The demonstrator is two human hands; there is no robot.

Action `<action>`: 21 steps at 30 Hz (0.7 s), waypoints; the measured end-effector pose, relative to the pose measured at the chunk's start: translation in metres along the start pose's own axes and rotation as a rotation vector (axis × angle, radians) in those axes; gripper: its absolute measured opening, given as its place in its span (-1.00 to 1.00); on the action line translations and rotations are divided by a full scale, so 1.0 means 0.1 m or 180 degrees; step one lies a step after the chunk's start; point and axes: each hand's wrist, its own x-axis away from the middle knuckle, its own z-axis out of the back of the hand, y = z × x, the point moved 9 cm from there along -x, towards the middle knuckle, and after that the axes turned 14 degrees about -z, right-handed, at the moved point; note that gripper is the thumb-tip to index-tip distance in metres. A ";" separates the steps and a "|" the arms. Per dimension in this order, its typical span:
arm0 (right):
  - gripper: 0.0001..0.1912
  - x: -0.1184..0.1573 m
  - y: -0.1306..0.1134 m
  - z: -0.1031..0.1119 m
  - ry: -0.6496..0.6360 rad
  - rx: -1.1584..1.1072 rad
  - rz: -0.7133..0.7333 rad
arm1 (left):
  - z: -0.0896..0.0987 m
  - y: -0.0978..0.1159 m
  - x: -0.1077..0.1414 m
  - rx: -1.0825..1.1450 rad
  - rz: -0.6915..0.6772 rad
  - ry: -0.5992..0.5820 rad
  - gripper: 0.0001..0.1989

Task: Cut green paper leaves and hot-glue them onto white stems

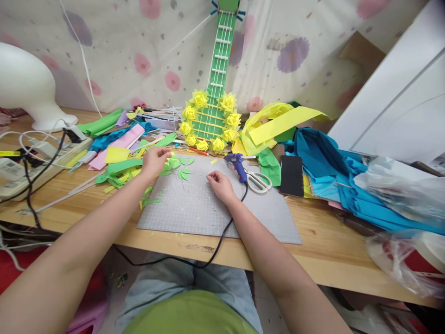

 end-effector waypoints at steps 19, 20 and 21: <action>-0.60 -0.24 -0.83 -0.91 -0.0163 0.1510 0.0527 | 0.10 0.07 0.00 0.1107 0.0344 0.0449 -0.90; -0.63 -0.27 -0.82 -0.95 -0.0209 0.1517 0.0465 | 0.13 0.07 -0.01 0.1077 0.0319 0.0456 -0.90; -0.67 -0.29 -0.81 -0.97 -0.0248 0.1539 0.0441 | 0.16 0.07 -0.01 0.1016 0.0292 0.0449 -0.90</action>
